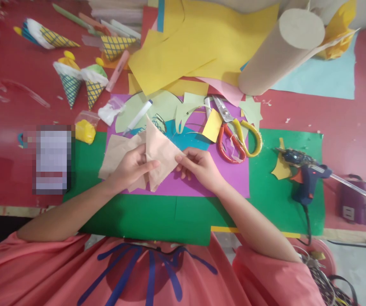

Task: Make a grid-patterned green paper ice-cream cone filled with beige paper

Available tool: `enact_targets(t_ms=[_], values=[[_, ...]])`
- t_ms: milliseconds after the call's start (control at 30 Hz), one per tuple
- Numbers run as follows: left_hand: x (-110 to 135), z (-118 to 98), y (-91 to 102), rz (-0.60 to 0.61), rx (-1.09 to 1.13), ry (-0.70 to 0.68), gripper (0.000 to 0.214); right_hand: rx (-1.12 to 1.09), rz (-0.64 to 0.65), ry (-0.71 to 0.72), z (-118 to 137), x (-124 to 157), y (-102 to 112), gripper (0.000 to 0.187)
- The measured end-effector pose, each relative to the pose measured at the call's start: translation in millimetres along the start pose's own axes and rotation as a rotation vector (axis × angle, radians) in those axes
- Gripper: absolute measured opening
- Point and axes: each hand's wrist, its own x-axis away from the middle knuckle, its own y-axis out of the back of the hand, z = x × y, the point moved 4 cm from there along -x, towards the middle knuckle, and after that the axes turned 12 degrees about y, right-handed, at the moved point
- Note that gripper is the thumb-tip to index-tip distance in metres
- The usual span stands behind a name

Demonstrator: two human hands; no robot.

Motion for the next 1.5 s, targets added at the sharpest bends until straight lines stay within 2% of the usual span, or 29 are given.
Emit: enact_targets(t_ms=[233,367,733,933,1200,1367,1500], values=[[5.0,-14.3,0.4,-0.03,0.033,-0.024,0.031,0.047,0.046,0.005,-1.7,1.5,1.6,0.037],[4.4,-12.8,-0.7,-0.02,0.031,-0.012,0.03,0.009,0.051,0.022,-0.8,0.3,2.3,0.029],[2.0,-2.9,-2.2,0.03,0.024,-0.011,0.042,-0.097,-0.1,0.081,-1.2,-5.4,6.8,0.026],[-3.1,3.6,-3.1,0.07,0.198,0.033,0.041,-0.103,-0.113,0.13,-4.1,-6.3,11.7,0.017],[-11.2,0.3,-4.7,0.102,0.377,0.101,0.027,0.015,-0.133,0.225,-2.0,-3.4,15.6,0.01],[-9.9,-2.8,-2.7,0.07,0.361,0.141,0.029,0.121,-0.094,0.344,5.2,-1.8,16.6,0.015],[-8.4,-6.0,-1.1,0.062,0.33,0.1,0.026,0.193,-0.076,0.395,10.4,-0.7,17.4,0.016]])
